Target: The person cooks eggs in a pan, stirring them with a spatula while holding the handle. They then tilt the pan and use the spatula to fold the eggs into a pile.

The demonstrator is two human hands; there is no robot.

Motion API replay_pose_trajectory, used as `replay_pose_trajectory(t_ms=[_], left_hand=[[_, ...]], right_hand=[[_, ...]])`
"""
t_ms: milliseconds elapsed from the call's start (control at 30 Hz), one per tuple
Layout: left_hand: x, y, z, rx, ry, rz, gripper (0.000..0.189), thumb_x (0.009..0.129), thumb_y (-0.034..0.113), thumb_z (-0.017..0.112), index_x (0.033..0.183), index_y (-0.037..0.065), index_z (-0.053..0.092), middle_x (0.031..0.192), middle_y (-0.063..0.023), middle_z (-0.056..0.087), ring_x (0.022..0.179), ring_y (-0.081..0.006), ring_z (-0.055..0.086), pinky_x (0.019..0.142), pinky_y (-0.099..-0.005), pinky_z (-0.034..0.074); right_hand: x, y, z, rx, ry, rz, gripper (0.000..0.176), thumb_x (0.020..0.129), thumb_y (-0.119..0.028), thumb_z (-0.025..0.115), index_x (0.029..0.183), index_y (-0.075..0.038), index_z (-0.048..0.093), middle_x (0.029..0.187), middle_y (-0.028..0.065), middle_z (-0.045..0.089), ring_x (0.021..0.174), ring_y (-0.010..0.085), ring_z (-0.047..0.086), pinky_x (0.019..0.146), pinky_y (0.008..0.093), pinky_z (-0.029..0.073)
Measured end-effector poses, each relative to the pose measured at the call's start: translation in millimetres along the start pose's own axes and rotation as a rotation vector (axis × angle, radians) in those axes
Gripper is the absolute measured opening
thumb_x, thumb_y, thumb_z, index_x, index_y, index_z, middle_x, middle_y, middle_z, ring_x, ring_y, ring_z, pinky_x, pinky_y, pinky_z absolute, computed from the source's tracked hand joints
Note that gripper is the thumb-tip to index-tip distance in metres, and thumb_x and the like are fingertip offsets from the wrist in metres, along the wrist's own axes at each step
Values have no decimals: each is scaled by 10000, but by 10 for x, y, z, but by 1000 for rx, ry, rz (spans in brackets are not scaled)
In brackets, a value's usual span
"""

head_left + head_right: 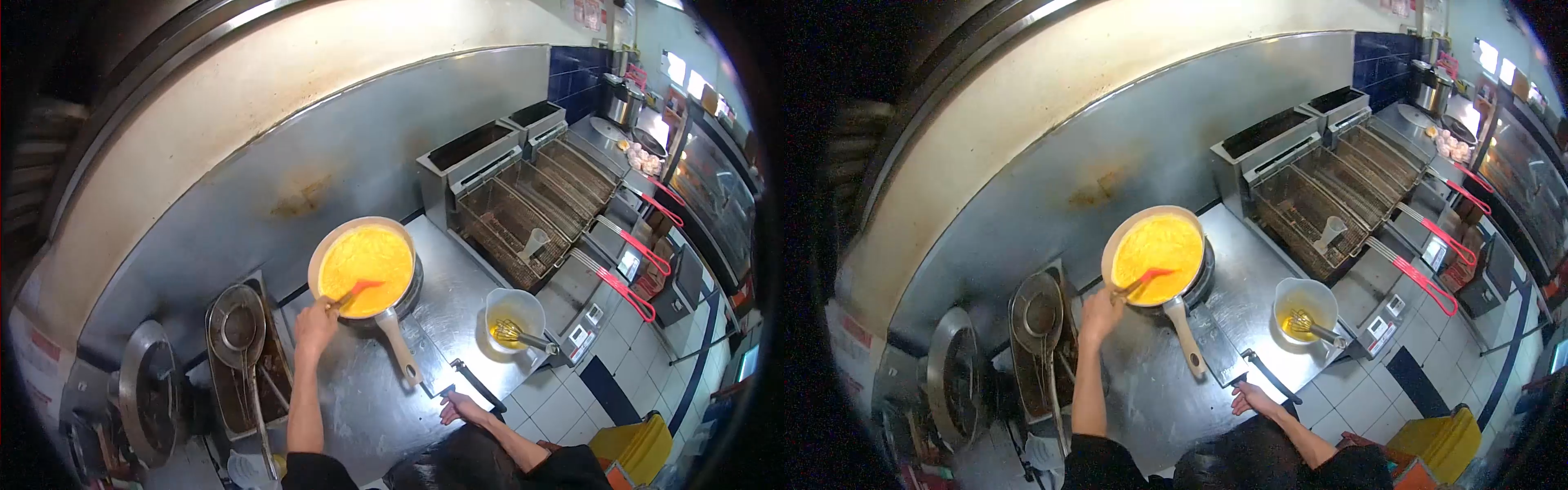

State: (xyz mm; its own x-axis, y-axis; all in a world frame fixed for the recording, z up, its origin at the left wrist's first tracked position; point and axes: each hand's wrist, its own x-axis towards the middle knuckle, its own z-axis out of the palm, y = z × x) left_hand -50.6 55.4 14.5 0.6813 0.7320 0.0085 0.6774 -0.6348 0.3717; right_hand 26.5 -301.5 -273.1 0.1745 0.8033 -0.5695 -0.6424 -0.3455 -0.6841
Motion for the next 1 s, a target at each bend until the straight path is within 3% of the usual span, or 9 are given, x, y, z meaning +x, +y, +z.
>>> replay_pose_trajectory(t_ms=[133,200,267,333,400,567,733,833,1000], left_hand=[[-62,24,76,4,31,3,286,891,264,596,1115,101,668,973,-210,692,964,-409,643,844,-508,494],[-116,78,-139,-7,-48,52,309,888,280,600,1138,111,667,994,-210,691,973,-402,645,860,-502,496],[-97,6,-235,23,-71,7,324,885,286,601,1155,117,658,996,-211,690,977,-399,645,865,-504,497],[48,-85,-87,28,-45,-41,306,887,277,593,1137,118,667,990,-206,692,969,-398,648,852,-504,502],[154,-10,110,38,10,-53,301,885,284,595,1125,125,679,1005,-183,699,969,-392,652,854,-499,504],[19,-86,-182,34,-91,64,290,881,285,594,1103,121,682,1021,-211,690,992,-379,655,848,-491,506],[173,-50,-31,-43,19,-72,336,867,295,617,1128,93,677,1024,-209,693,983,-381,660,861,-469,509],[77,-82,-177,32,-95,58,274,882,279,579,1084,131,691,998,-207,690,980,-381,654,839,-494,503],[262,-182,101,39,117,-10,293,848,252,599,1076,89,686,925,-213,697,898,-400,665,809,-483,517]], right_hand=[[-284,-338,59,-565,22,102,448,1029,-374,451,997,55,576,813,149,678,649,195,662,600,313,551],[-403,-394,77,-526,96,56,397,1007,-352,514,936,29,601,780,111,673,601,147,618,570,281,515],[-478,-517,183,-467,164,-85,469,1000,-421,459,864,-2,617,726,92,649,563,161,596,554,315,482],[-150,-510,236,-586,193,-258,458,1024,-421,413,921,-26,622,743,84,646,694,178,606,691,344,478],[-111,-930,589,-661,162,-434,441,1043,-423,384,983,-43,601,888,72,651,778,170,603,712,339,484],[-14,-1599,1001,77,-125,-156,417,1039,-422,407,1146,-41,541,941,84,643,784,156,633,683,301,543],[321,-1790,1342,180,-50,-106,327,1028,-323,452,1139,-26,532,854,115,649,638,203,645,546,287,527],[206,-1885,1323,170,-70,-106,280,1031,-344,446,984,-74,505,593,-13,437,428,115,404,381,278,312],[330,-1723,1526,111,-102,-117,289,1032,-376,443,964,-96,459,584,-18,392,438,107,379,388,274,319]])
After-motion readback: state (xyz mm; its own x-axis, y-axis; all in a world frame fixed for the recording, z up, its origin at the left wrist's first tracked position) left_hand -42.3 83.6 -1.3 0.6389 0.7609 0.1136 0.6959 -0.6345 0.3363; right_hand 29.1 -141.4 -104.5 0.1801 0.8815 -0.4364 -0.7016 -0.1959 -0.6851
